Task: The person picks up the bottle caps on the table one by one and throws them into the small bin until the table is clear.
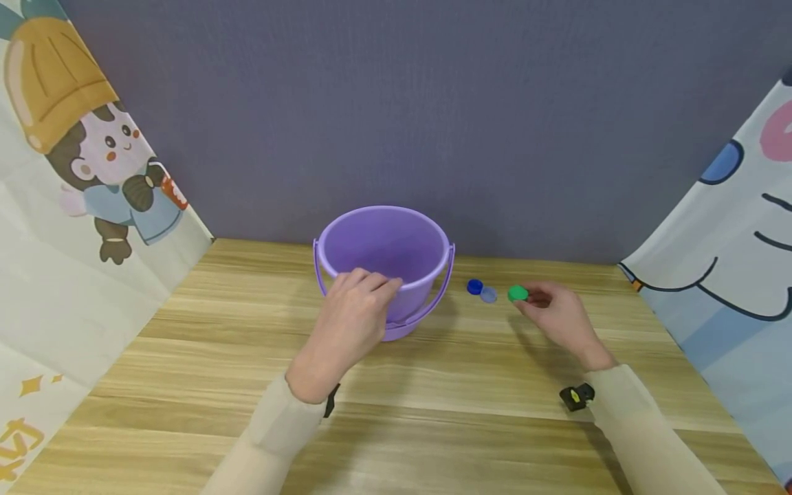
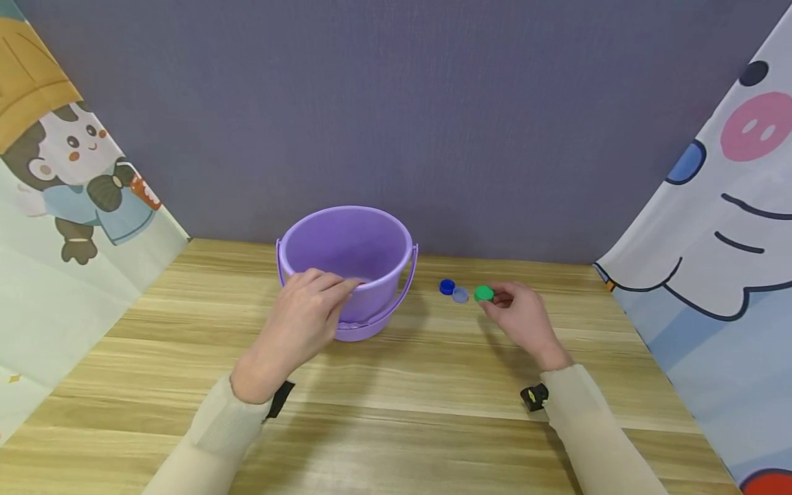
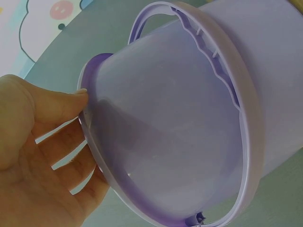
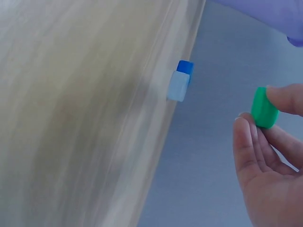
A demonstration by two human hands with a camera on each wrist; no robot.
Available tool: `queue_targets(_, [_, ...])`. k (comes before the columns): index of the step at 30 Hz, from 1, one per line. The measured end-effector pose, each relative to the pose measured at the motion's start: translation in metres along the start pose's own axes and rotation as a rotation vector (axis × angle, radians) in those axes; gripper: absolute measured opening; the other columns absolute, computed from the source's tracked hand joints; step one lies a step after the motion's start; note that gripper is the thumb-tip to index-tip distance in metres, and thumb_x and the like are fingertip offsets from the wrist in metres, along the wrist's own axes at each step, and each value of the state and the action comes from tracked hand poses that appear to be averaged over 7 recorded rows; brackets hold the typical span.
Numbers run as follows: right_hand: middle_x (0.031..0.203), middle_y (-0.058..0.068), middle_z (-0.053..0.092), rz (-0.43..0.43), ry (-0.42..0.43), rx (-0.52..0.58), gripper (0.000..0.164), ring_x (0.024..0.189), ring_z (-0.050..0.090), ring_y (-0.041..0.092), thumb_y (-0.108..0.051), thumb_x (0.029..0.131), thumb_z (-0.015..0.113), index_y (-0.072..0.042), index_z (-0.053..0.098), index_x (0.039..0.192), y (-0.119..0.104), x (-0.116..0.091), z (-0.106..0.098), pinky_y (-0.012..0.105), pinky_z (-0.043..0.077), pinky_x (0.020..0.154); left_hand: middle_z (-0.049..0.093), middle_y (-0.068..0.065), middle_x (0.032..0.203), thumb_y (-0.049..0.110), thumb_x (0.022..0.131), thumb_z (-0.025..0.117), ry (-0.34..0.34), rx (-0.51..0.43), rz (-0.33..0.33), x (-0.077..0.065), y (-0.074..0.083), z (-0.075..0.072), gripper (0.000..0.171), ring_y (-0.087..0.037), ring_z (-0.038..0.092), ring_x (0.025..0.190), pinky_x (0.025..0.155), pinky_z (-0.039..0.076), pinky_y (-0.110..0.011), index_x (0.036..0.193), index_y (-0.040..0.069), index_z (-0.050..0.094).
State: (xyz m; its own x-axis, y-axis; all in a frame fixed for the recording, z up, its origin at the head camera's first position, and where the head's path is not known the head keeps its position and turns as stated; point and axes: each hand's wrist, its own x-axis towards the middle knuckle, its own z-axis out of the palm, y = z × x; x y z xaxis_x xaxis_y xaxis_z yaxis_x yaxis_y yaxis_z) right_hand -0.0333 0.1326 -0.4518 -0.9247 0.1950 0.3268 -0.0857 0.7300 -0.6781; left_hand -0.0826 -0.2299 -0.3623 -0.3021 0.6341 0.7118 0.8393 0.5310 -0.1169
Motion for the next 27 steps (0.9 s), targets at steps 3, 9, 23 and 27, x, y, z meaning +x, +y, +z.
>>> queue_targets(3, [0.112, 0.019, 0.069, 0.003, -0.004, 0.001, 0.045, 0.100, 0.068, 0.034, -0.024, 0.097, 0.071, 0.005, 0.062, 0.131, -0.004, -0.001, 0.000, 0.022, 0.053, 0.078, 0.076, -0.006, 0.097, -0.006, 0.083, 0.069, -0.001, 0.000, 0.001, 0.000, 0.000, 0.000, 0.030, -0.027, 0.065, 0.086, 0.073, 0.050, -0.038, 0.109, 0.006, 0.077])
queue_targets(9, [0.110, 0.018, 0.069, -0.021, 0.003, 0.030, 0.043, 0.097, 0.069, 0.032, -0.019, 0.095, 0.072, 0.005, 0.063, 0.129, -0.010, -0.001, 0.004, 0.018, 0.052, 0.076, 0.076, -0.006, 0.097, -0.006, 0.083, 0.069, -0.002, 0.000, 0.004, 0.000, 0.001, 0.000, 0.030, -0.027, 0.065, 0.086, 0.074, 0.051, -0.038, 0.109, 0.006, 0.077])
queue_targets(23, [0.110, 0.017, 0.067, -0.086, 0.047, 0.039, 0.038, 0.095, 0.069, 0.031, -0.011, 0.092, 0.074, 0.006, 0.065, 0.125, -0.027, -0.004, 0.010, 0.013, 0.051, 0.076, 0.075, -0.006, 0.097, -0.006, 0.082, 0.069, -0.001, 0.006, 0.003, 0.000, 0.000, -0.001, 0.032, -0.027, 0.065, 0.086, 0.074, 0.050, -0.039, 0.110, 0.006, 0.077])
queue_targets(27, [0.110, 0.017, 0.067, -0.104, 0.056, 0.040, 0.038, 0.093, 0.069, 0.030, -0.010, 0.092, 0.075, 0.007, 0.066, 0.125, -0.029, -0.004, 0.012, 0.013, 0.050, 0.076, 0.075, -0.005, 0.097, -0.006, 0.082, 0.069, -0.006, 0.007, 0.001, 0.000, 0.000, -0.001, 0.032, -0.027, 0.064, 0.086, 0.073, 0.050, -0.038, 0.110, 0.007, 0.077])
